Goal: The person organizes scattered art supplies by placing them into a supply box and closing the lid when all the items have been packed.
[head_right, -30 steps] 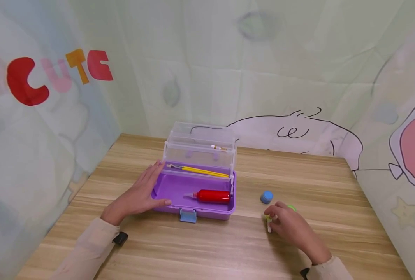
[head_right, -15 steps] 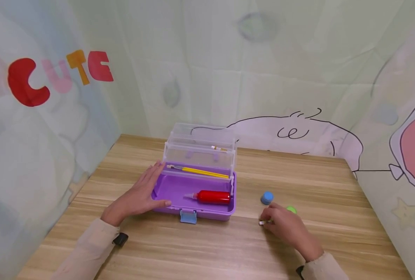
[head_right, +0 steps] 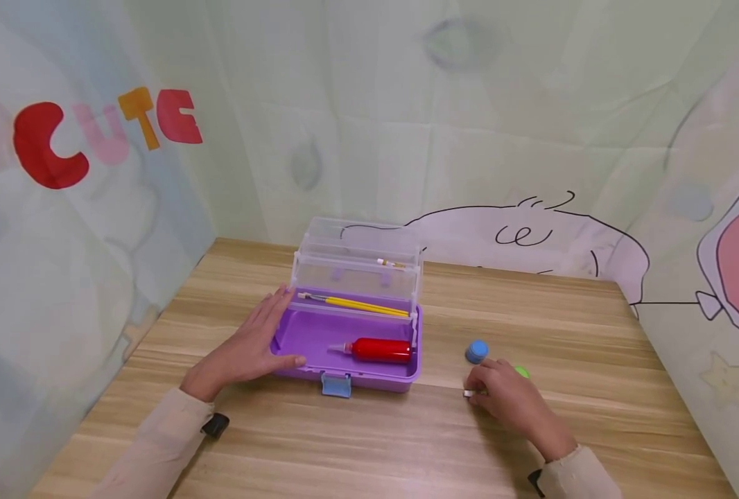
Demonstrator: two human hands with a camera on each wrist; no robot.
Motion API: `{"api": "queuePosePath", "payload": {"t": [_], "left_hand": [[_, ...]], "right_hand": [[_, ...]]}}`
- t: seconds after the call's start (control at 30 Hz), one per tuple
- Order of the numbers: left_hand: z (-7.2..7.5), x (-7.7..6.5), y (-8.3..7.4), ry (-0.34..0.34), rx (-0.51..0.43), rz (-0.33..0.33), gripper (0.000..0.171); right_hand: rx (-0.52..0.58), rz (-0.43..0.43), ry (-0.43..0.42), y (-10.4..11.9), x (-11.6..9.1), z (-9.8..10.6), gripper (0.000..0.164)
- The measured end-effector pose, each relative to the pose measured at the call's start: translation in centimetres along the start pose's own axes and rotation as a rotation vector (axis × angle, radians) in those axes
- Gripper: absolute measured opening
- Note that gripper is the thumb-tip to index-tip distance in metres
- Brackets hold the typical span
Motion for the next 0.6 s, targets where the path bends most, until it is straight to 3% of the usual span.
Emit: {"api": "queuePosePath", "payload": {"t": [0.33, 0.6], "left_hand": [[0.2, -0.1, -0.2, 0.011, 0.000, 0.006, 0.123], [0.2, 0.0, -0.2, 0.006, 0.008, 0.002, 0.123]], "right_hand": [[0.032, 0.004, 0.025, 0.3, 0.0, 0.0, 0.015], [0.032, 0.080, -0.042, 1.1, 0.6, 0.8, 0.016]]}}
Point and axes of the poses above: each hand's wrist, its own x-axis towards the middle knuckle, its own z-axis out of the back of the hand, y = z × x, the point moved 2 cm from there along x, towards the middle knuckle, and after that the axes turned 14 degrees about -y, right-handed, at the moved point
